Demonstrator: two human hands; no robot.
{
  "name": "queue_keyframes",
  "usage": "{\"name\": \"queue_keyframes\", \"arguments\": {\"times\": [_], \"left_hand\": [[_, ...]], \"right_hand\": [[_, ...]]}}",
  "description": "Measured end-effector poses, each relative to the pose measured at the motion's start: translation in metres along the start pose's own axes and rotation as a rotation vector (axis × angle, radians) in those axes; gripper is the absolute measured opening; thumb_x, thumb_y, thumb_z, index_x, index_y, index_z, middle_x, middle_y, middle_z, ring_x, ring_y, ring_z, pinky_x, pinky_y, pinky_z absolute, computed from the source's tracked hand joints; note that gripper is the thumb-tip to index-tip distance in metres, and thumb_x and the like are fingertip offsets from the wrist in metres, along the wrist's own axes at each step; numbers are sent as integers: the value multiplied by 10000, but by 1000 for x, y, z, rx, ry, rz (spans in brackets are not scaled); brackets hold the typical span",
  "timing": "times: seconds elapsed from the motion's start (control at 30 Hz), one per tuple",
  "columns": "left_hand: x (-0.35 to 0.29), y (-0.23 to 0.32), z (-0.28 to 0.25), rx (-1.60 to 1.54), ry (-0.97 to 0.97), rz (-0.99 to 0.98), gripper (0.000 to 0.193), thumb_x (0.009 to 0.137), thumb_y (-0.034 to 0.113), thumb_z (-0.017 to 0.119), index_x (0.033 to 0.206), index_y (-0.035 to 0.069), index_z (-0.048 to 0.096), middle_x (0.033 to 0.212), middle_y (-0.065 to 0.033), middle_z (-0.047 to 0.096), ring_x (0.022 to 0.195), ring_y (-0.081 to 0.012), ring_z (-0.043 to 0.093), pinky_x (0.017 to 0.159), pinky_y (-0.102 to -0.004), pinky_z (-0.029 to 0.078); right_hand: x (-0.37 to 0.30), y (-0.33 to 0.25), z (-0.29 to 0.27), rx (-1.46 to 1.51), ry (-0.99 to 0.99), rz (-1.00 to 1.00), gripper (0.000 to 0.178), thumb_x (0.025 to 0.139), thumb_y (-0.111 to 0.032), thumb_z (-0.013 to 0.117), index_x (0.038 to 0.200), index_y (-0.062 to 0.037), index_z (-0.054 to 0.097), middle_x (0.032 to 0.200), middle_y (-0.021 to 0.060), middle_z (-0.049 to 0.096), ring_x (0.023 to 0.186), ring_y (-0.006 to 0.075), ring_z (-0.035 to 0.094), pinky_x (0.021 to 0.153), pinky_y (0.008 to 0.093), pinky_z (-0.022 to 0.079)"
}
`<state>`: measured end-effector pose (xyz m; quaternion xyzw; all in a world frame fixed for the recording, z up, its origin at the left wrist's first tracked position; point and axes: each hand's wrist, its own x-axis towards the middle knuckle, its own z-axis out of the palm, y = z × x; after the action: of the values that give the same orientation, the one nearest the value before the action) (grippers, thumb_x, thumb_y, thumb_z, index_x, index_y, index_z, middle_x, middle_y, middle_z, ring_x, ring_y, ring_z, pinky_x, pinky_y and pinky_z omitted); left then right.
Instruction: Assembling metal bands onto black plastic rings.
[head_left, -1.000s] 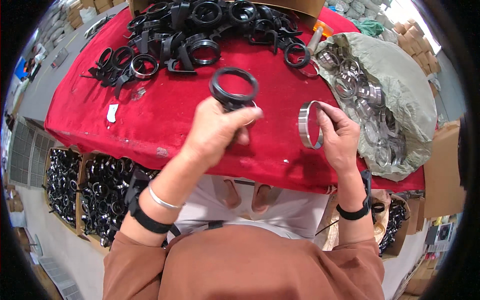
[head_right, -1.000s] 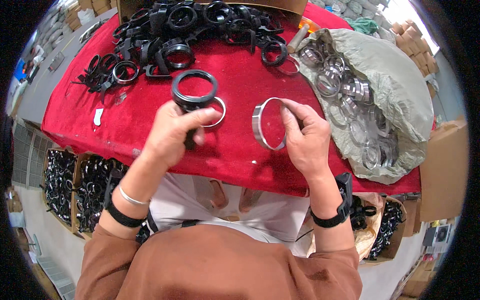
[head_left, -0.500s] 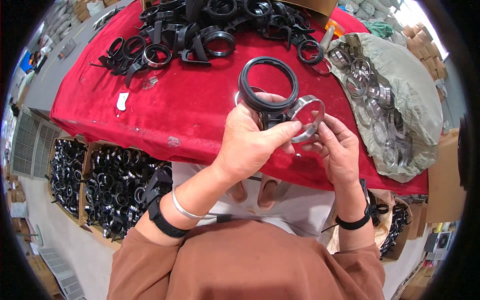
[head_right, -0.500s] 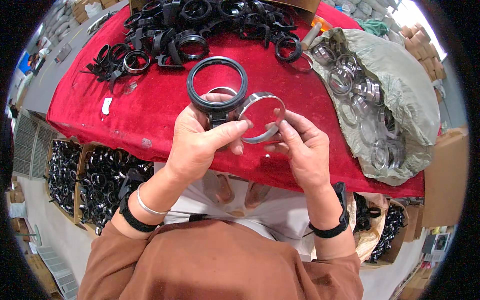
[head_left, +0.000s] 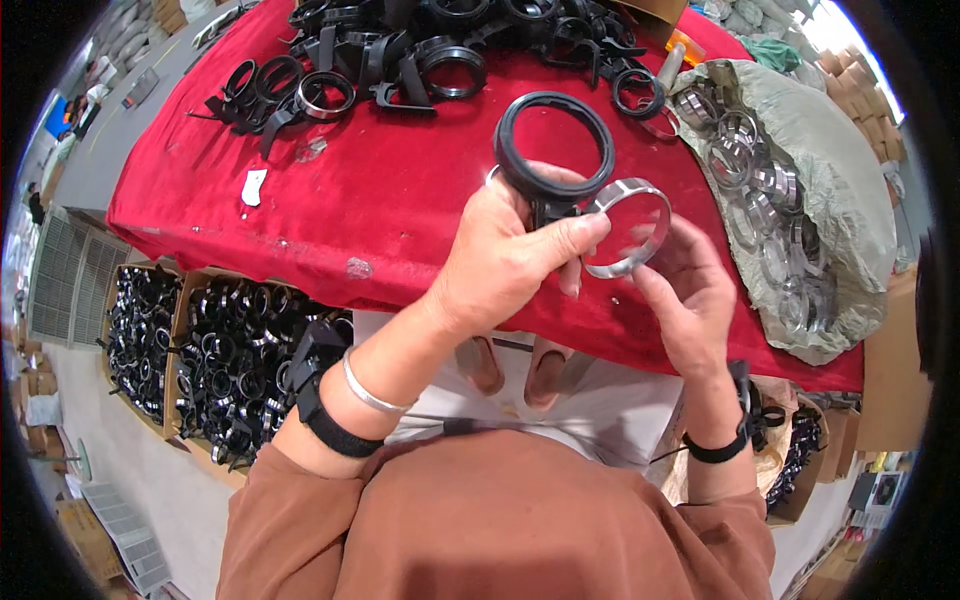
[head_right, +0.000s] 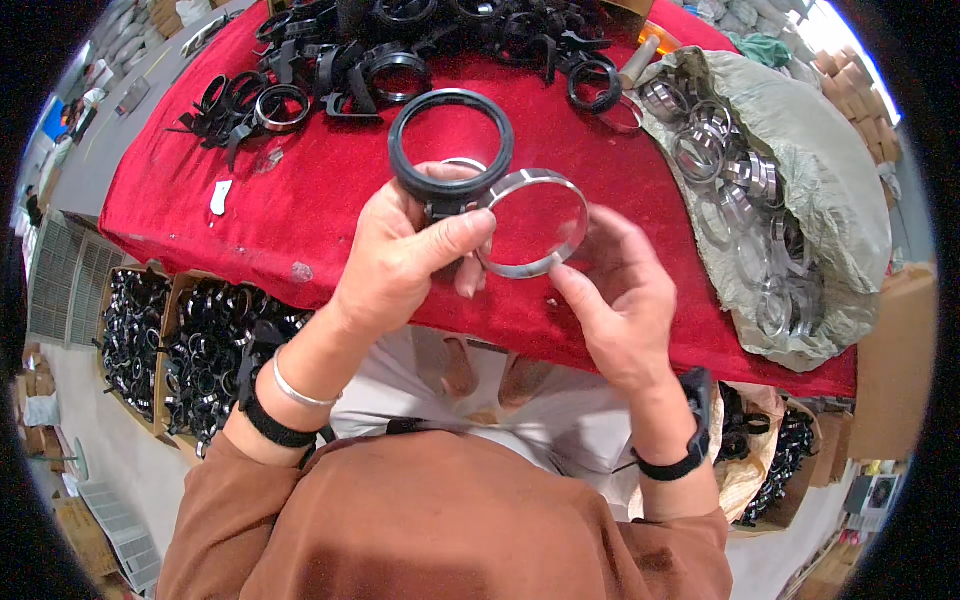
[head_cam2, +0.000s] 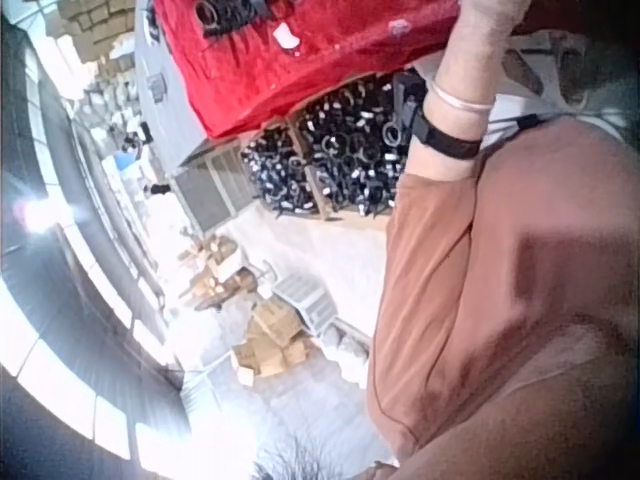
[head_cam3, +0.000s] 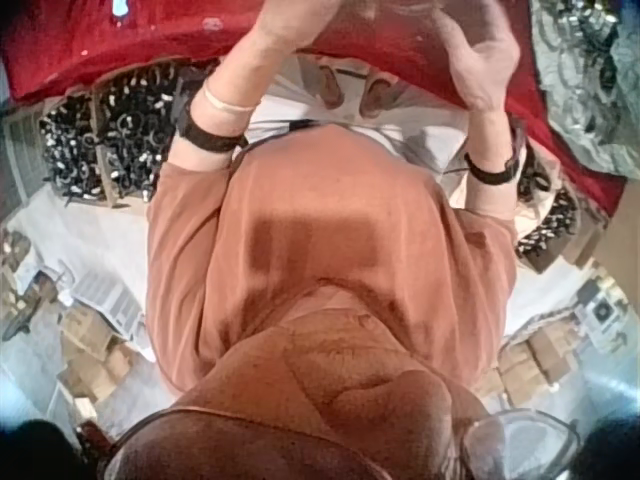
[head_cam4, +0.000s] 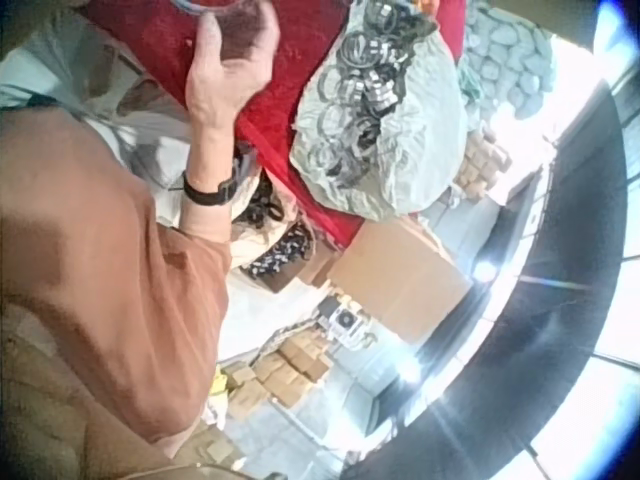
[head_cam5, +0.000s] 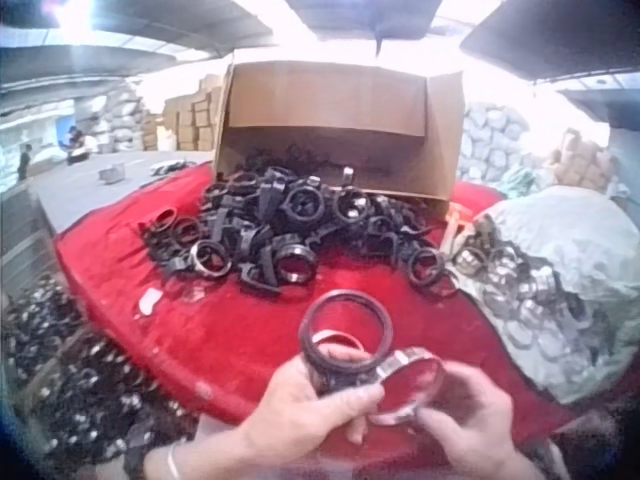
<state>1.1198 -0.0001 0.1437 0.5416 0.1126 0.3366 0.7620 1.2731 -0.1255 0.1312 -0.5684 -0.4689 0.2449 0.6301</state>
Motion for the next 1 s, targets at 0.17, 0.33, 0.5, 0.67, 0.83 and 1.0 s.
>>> {"name": "queue_keyframes", "arguments": {"times": [0.17, 0.33, 0.5, 0.67, 0.83, 1.0], "left_hand": [[6, 5, -8, 23, -72, -71, 239, 850, 96, 654, 1048, 7, 555, 718, -20, 570, 516, -101, 547, 472, -223, 455], [6, -2, -12, 44, -110, -98, 272, 866, 107, 634, 1104, 13, 542, 775, -42, 598, 541, -103, 559, 503, -241, 473], [-3, -5, -20, 100, -62, -71, 497, 984, 380, 415, 1301, -2, 422, 981, -137, 629, 601, -136, 592, 558, -264, 498], [-9, -3, -25, 40, -164, -206, 674, 975, 530, 220, 1477, 125, 25, 1120, -172, 595, 600, -188, 614, 558, -282, 531], [-7, 0, -19, 198, -132, -151, 673, 993, 464, 211, 1471, 109, -103, 1035, -138, 589, 533, -114, 567, 466, -215, 470], [-12, 9, -18, 235, -129, -98, 673, 994, 470, 213, 1470, 115, -105, 1177, -148, 563, 647, -134, 588, 504, -231, 501]], "right_hand": [[17, -43, -6, -936, -136, -600, 774, 591, -12, 772, 1299, -2, 460, 1178, 189, 522, 1038, 346, 536, 899, 406, 453], [27, -43, 1, -1086, -306, -746, 789, 540, -39, 778, 1268, 3, 477, 1160, 202, 512, 1005, 380, 521, 860, 435, 461], [24, -51, -5, -1122, -288, -708, 750, 559, -68, 791, 1237, 35, 488, 1099, 203, 546, 953, 359, 558, 821, 404, 489], [34, -49, 5, -500, -163, -181, 714, 632, -124, 799, 1247, 52, 482, 1056, 158, 621, 926, 198, 637, 761, 313, 536], [49, -46, 21, -509, -238, -184, 686, 656, -150, 802, 1235, 60, 497, 978, 169, 664, 881, 218, 663, 761, 318, 538], [53, -41, 31, -533, -262, -239, 678, 646, -159, 810, 1219, 52, 516, 984, 178, 666, 882, 238, 667, 759, 329, 537]]}}
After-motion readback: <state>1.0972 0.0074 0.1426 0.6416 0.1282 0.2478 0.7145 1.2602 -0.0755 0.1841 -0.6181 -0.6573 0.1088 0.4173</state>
